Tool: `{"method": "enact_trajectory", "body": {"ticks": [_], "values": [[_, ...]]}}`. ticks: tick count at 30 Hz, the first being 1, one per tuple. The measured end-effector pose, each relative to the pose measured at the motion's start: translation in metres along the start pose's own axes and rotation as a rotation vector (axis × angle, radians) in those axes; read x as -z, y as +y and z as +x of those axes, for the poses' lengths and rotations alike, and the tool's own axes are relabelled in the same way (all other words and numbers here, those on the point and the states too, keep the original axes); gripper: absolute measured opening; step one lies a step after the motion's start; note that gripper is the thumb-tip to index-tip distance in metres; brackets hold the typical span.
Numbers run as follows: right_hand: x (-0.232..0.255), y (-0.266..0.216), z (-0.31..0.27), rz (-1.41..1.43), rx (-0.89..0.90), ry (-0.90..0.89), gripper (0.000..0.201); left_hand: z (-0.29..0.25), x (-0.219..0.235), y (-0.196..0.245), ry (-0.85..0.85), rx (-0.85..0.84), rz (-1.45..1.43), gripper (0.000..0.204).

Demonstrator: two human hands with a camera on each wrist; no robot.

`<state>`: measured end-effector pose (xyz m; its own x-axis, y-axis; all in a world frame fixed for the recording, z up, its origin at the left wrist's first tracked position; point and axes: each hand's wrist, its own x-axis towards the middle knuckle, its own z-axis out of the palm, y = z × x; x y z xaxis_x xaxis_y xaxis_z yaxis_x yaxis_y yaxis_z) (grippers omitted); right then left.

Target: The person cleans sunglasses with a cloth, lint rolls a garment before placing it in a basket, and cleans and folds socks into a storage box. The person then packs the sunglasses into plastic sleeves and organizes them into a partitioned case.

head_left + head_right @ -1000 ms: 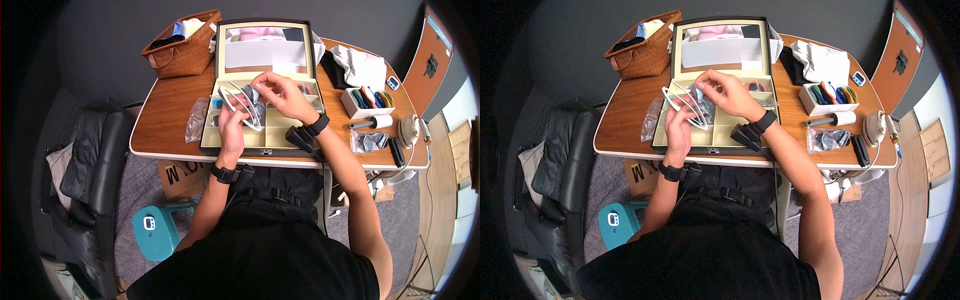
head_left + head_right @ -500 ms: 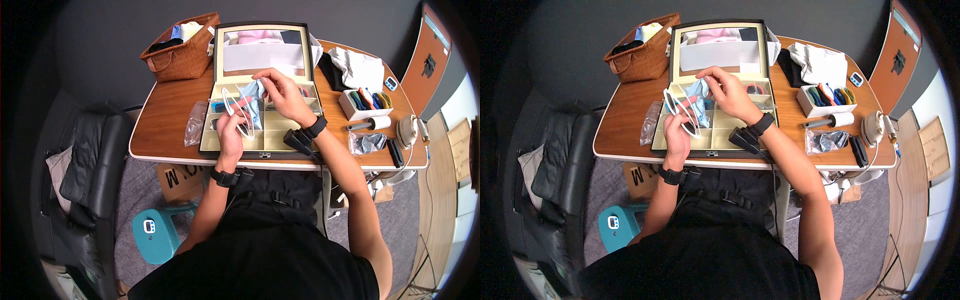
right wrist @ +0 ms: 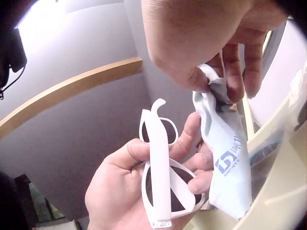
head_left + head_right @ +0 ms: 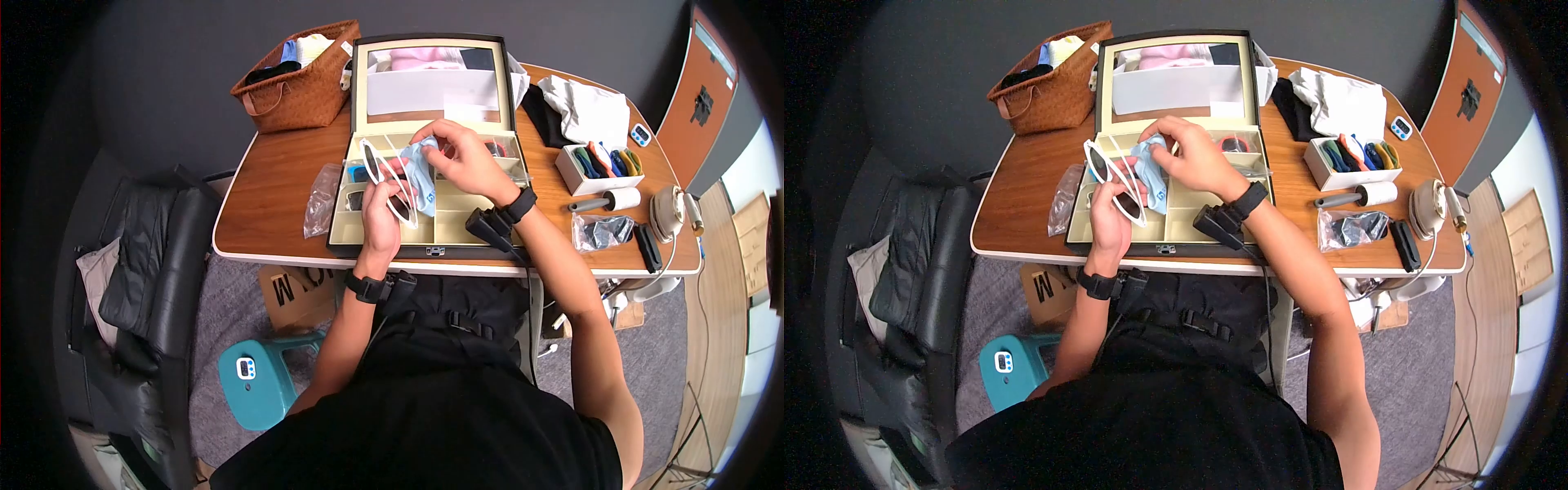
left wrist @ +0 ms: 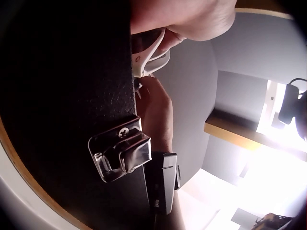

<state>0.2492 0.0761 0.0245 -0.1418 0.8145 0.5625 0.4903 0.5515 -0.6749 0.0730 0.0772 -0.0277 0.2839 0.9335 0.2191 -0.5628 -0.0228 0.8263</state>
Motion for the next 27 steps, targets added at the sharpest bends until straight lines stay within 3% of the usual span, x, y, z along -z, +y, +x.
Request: {"method": "enact_trajectory", "body": {"ticks": [4, 9, 22, 25, 27], "values": [[-0.002, -0.003, -0.001, 0.045, 0.070, -0.106, 0.017, 0.002, -0.006, -0.003, 0.084, -0.099, 0.083, 0.041], [-0.001, -0.007, -0.001, -0.027, 0.134, -0.355, 0.022, -0.001, -0.003, -0.003, -0.046, -0.089, 0.074, 0.041], [-0.008, 0.006, -0.002, 0.084, -0.005, -0.254, 0.022, 0.000, -0.006, -0.001, -0.062, -0.106, 0.013, 0.032], [-0.009, 0.011, -0.003, 0.103, -0.020, -0.218, 0.023, 0.000, -0.006, 0.001, -0.137, -0.074, 0.040, 0.032], [-0.009, 0.009, -0.001, 0.034, -0.032, -0.187, 0.023, 0.004, -0.004, -0.005, -0.109, -0.132, 0.085, 0.035]]}}
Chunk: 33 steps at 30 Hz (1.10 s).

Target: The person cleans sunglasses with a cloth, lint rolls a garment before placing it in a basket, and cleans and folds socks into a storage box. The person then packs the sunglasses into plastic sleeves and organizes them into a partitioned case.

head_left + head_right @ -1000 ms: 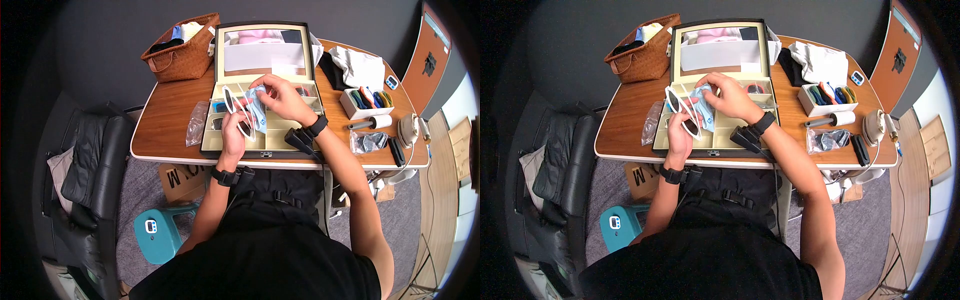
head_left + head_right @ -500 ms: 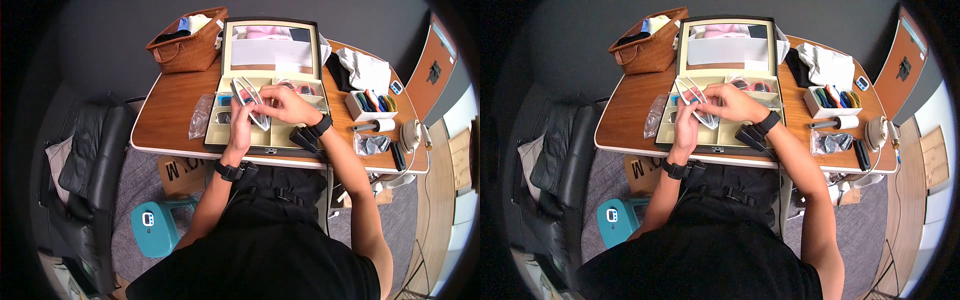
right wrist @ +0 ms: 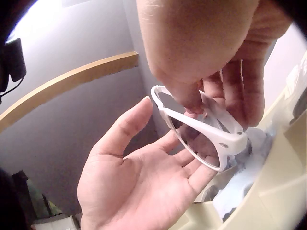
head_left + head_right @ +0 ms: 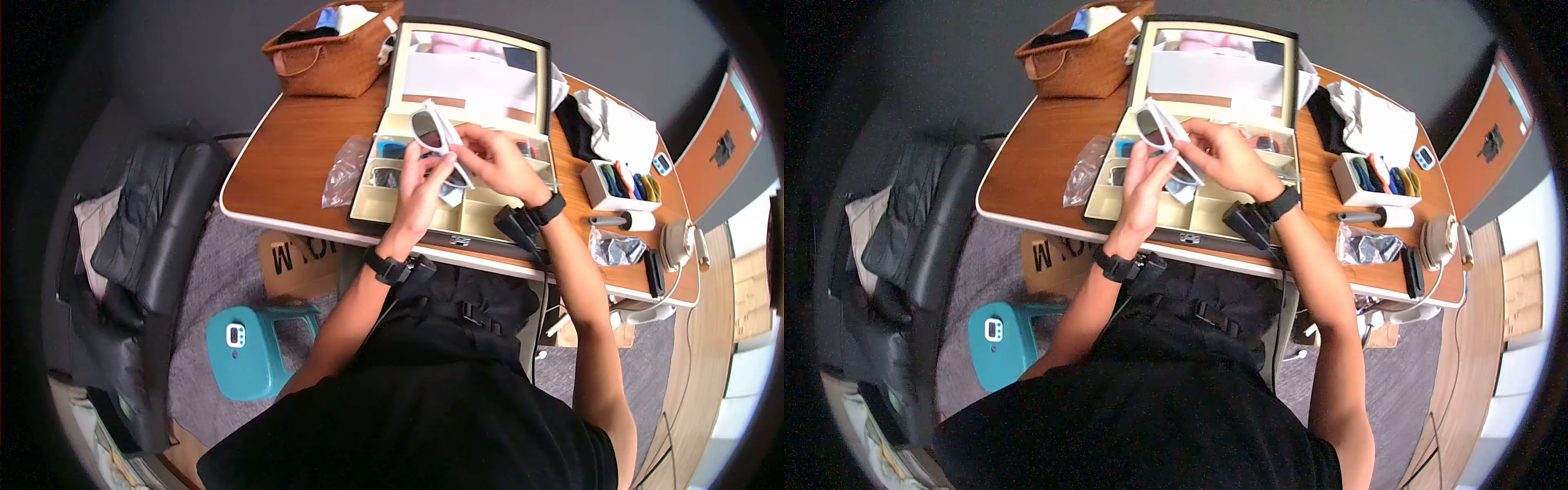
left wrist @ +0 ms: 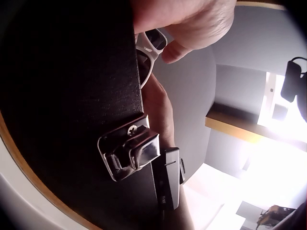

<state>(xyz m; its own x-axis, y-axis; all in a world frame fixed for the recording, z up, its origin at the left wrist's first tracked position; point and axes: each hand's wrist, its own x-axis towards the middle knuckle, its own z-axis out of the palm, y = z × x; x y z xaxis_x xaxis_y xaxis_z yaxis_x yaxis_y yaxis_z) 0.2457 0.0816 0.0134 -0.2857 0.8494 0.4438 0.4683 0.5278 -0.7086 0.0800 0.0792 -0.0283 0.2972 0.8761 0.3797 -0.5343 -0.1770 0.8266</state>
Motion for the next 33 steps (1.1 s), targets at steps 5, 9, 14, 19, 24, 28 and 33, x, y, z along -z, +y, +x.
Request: {"method": "enact_trajectory", "body": {"ticks": [5, 9, 14, 19, 24, 28, 33], "values": [[0.010, -0.002, 0.003, 0.113, -0.149, 0.066, 0.025, -0.007, 0.007, 0.002, 0.101, -0.091, 0.067, 0.049], [0.064, -0.013, -0.001, -0.284, -0.293, 0.200, 0.035, -0.021, 0.028, 0.070, 0.013, -0.106, 0.132, 0.032], [0.164, 0.044, -0.025, -0.508, -0.369, 0.139, 0.038, -0.037, 0.119, 0.120, -0.619, 0.175, 0.332, 0.031], [0.181, 0.071, -0.074, -0.636, -0.683, 0.029, 0.036, -0.083, 0.158, 0.109, -0.364, 0.513, 0.799, 0.010], [0.163, 0.066, -0.089, -0.606, -0.642, 0.037, 0.025, -0.075, 0.146, 0.112, -0.258, 0.405, 0.867, 0.027], [0.149, 0.044, -0.061, -0.536, -0.797, 0.030, 0.025, -0.044, 0.138, 0.112, -0.188, 0.228, 0.810, 0.031], [0.145, 0.048, -0.048, -0.535, -0.758, 0.086, 0.025, 0.004, 0.118, 0.117, -0.201, 0.165, 0.867, 0.030]]}}
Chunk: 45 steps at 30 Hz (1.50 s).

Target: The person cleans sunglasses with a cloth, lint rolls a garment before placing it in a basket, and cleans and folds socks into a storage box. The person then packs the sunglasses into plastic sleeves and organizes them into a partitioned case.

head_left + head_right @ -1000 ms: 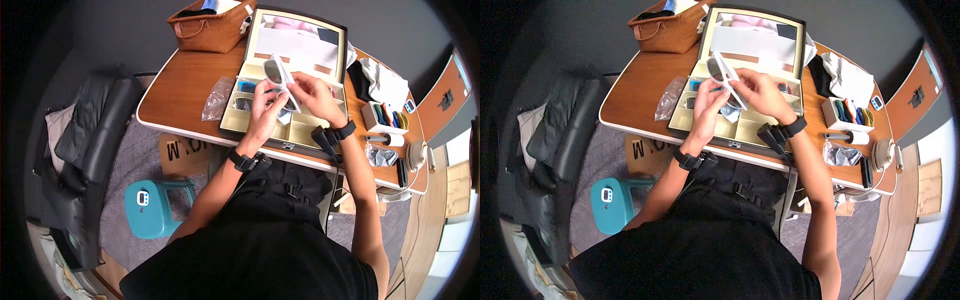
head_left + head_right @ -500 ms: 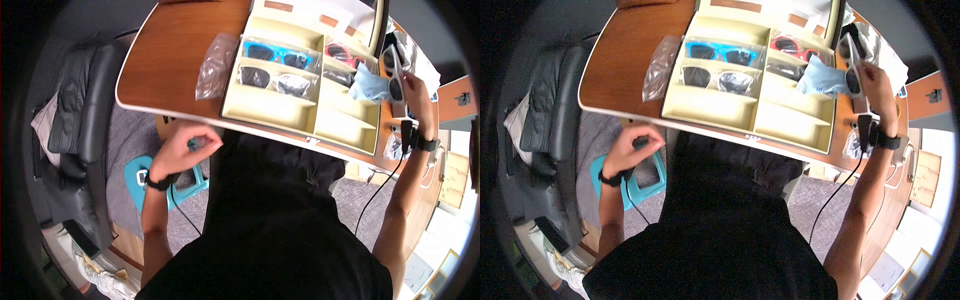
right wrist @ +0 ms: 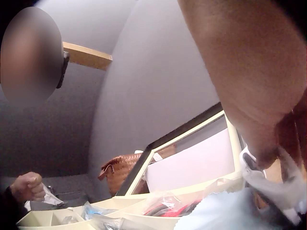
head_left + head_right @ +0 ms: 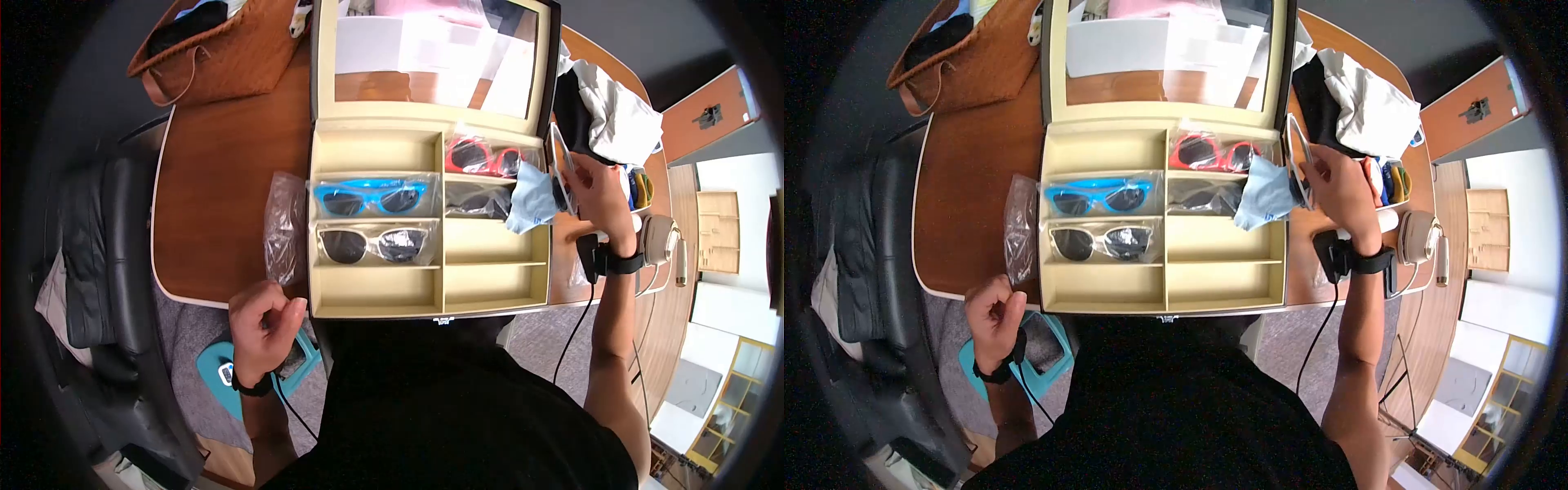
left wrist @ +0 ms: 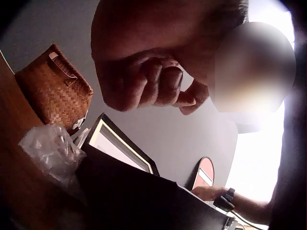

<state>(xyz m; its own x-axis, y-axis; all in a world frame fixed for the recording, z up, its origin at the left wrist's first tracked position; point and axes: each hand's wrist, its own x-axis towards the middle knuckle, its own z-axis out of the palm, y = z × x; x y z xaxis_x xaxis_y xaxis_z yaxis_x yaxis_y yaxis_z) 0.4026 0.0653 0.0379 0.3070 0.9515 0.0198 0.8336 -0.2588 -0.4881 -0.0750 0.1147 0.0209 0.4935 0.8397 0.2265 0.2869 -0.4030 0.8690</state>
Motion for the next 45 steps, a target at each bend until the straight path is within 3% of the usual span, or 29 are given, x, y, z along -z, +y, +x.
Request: {"method": "enact_trajectory", "body": {"ticks": [3, 6, 11, 15, 19, 22, 24, 28, 31, 34, 38, 45], "values": [[0.000, -0.007, 0.003, -0.064, -0.125, -0.036, 0.024, 0.016, -0.005, 0.006, 0.012, 0.172, 0.000, 0.017], [-0.009, -0.006, -0.001, -0.075, -0.125, 0.007, 0.023, 0.040, -0.016, 0.002, 0.023, 0.043, 0.121, 0.007], [-0.023, 0.000, -0.003, -0.071, -0.195, 0.027, 0.023, 0.063, -0.025, -0.008, -0.073, 0.068, 0.226, 0.035], [-0.025, -0.005, -0.002, -0.104, -0.284, 0.037, 0.025, 0.071, -0.029, -0.014, -0.112, 0.078, 0.292, 0.045], [-0.021, -0.005, -0.005, -0.128, -0.247, 0.129, 0.028, 0.081, -0.025, 0.003, -0.172, 0.172, 0.265, 0.046], [-0.015, -0.023, -0.007, -0.118, -0.327, 0.141, 0.028, 0.088, -0.021, 0.011, -0.238, 0.203, 0.307, 0.046], [-0.016, -0.027, -0.015, -0.118, -0.269, 0.311, 0.029, 0.096, -0.025, 0.014, -0.228, 0.229, 0.282, 0.044], [-0.011, -0.049, -0.038, 0.074, -0.341, 0.221, 0.030, 0.112, -0.045, 0.019, -0.166, 0.144, 0.409, 0.038], [-0.018, -0.060, -0.054, 0.261, -0.200, 0.217, 0.034, 0.133, -0.058, 0.041, -0.220, 0.099, 0.351, 0.033], [-0.018, -0.060, -0.064, 0.195, -0.081, 0.197, 0.036, 0.142, -0.075, 0.055, -0.269, 0.021, 0.378, 0.032], [-0.020, -0.053, -0.071, 0.237, -0.037, 0.165, 0.035, 0.134, -0.094, 0.071, -0.293, 0.102, 0.339, 0.032], [-0.020, -0.031, -0.065, 0.329, 0.102, 0.051, 0.035, 0.110, -0.109, 0.084, -0.167, 0.183, 0.411, 0.032]]}}
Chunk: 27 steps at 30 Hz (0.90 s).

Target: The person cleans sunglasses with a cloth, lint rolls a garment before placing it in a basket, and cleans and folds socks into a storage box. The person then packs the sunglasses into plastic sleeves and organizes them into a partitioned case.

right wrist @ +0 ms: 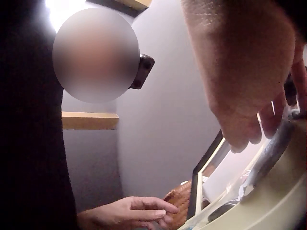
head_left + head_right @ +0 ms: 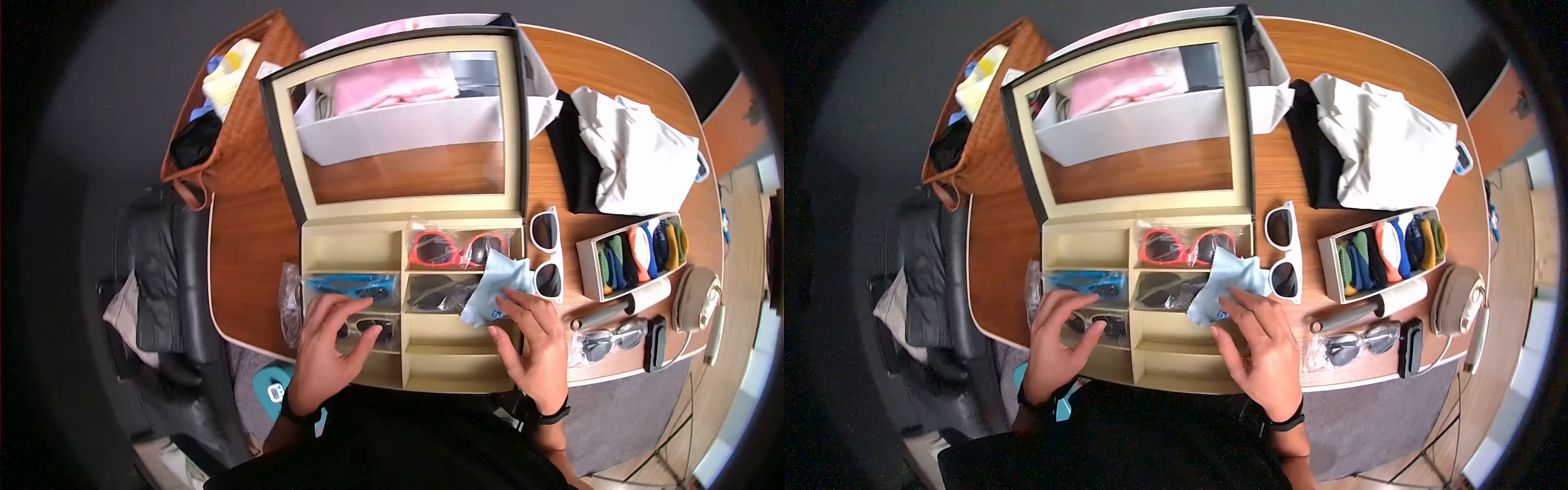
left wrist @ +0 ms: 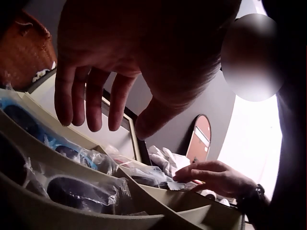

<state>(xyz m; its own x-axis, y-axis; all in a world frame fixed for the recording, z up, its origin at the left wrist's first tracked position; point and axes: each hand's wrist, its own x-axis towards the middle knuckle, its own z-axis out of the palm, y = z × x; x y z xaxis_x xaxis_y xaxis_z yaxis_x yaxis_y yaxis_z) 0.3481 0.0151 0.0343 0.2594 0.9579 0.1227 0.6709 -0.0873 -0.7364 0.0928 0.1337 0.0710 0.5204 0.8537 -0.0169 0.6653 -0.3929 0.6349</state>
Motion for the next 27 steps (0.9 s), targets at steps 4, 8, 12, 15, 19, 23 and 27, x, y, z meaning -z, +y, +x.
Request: {"method": "enact_trajectory", "body": {"ticks": [4, 8, 12, 15, 19, 23, 27], "values": [[0.010, 0.001, 0.006, 0.016, 0.022, -0.098, 0.035, -0.013, -0.001, 0.003, 0.150, 0.103, 0.111, 0.030], [0.013, -0.007, 0.007, 0.032, 0.014, -0.170, 0.037, -0.029, 0.011, -0.013, 0.308, 0.204, 0.201, 0.030], [0.013, -0.006, 0.008, 0.021, 0.019, -0.212, 0.037, -0.040, 0.028, -0.040, 0.438, 0.220, 0.328, 0.030], [0.009, -0.006, 0.007, -0.008, 0.020, -0.198, 0.035, -0.049, 0.036, -0.081, 0.458, 0.258, 0.361, 0.032], [0.003, -0.017, 0.004, -0.044, -0.037, -0.144, 0.034, -0.050, 0.034, -0.119, 0.402, 0.421, 0.203, 0.041], [-0.003, -0.027, 0.004, -0.057, -0.091, -0.080, 0.034, -0.043, 0.046, -0.139, 0.149, 0.461, 0.208, 0.026], [-0.006, -0.036, 0.003, -0.090, -0.194, -0.034, 0.033, -0.044, 0.055, -0.184, 0.223, 0.458, 0.085, 0.017]]}}
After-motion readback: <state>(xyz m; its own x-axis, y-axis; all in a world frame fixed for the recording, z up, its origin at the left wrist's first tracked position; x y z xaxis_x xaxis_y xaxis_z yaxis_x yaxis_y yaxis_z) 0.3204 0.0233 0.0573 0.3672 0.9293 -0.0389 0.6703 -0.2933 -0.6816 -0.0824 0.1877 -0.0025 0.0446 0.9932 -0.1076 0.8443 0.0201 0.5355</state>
